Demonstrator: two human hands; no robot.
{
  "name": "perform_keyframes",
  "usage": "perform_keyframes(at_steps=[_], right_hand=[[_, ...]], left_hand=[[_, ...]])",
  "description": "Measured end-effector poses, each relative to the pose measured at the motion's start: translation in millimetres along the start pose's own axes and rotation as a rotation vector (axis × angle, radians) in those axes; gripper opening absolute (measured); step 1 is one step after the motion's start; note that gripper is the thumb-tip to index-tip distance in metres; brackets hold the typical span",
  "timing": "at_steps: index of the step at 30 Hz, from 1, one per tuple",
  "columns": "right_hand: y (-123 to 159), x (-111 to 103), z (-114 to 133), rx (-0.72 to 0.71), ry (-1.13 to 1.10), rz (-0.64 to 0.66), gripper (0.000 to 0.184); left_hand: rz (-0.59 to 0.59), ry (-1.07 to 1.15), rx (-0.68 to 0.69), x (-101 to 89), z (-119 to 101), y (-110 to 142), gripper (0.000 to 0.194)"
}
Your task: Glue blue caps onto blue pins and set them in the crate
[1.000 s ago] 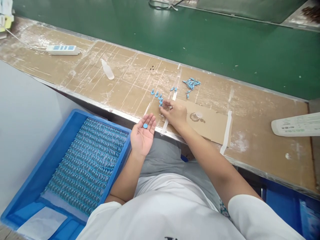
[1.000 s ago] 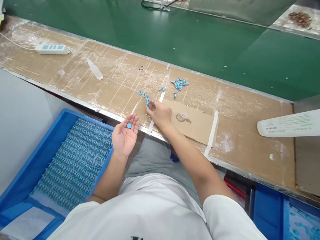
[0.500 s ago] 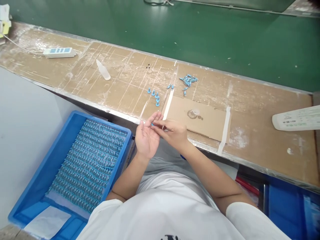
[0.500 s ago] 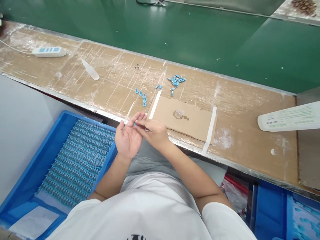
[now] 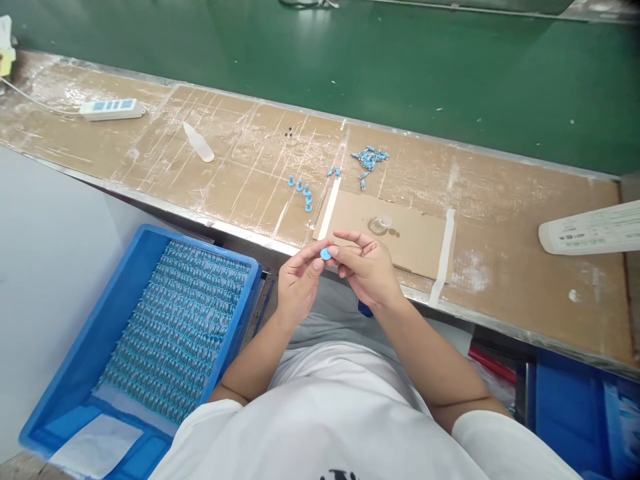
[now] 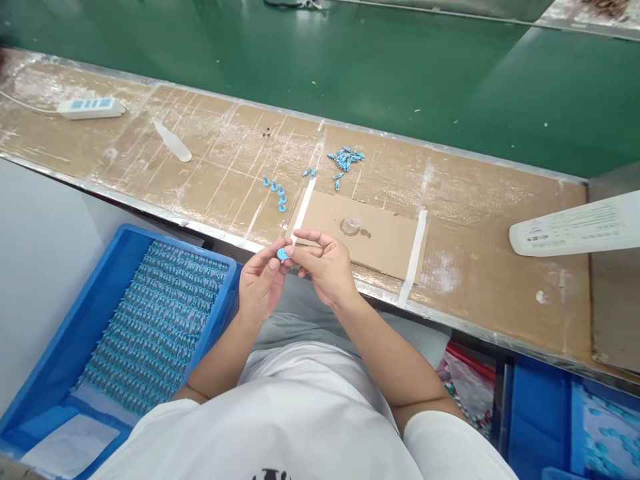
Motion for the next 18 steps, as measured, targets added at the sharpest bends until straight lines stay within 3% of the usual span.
perform_keyframes(at_steps=[4, 9, 13, 16, 18], right_hand=[[6.2, 0.5, -7.2, 0.037, -0.042, 0.005, 0.045], [15.0, 0.7, 1.4, -0.055, 0.063, -0.011, 0.043], [34.5, 5.1, 39.6, -0.218, 0.453, -0.065, 0.038], [45.4, 3.7, 88.4, -0.415, 0.763, -0.167, 0.024], [38.4, -8.1, 120.2, -0.505, 0.932, -0.271, 0.021]], left_hand=[[-0.016, -0.090, 0.079, -5.2, 0.6, -1.0, 0.026], [-0.009, -0.050, 0.104, -0.5, 2.4, -1.1, 0.022], [-0.010, 0.113, 0.019, 4.6, 11.7, -4.8, 0.022], [-0.017, 0.215, -0.044, 6.3, 17.0, -9.4, 0.023], [-0.036, 0.258, -0.071, 3.9, 19.7, -11.5, 0.023]])
Point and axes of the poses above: each hand's wrist, its own y-axis away from the middle knuckle, its own x-axis out of the palm, z = x × y, the point moved 10 cm from there along -y, towards the middle knuckle, and after that the axes turned 9 degrees about z, right-handed, at the moved point
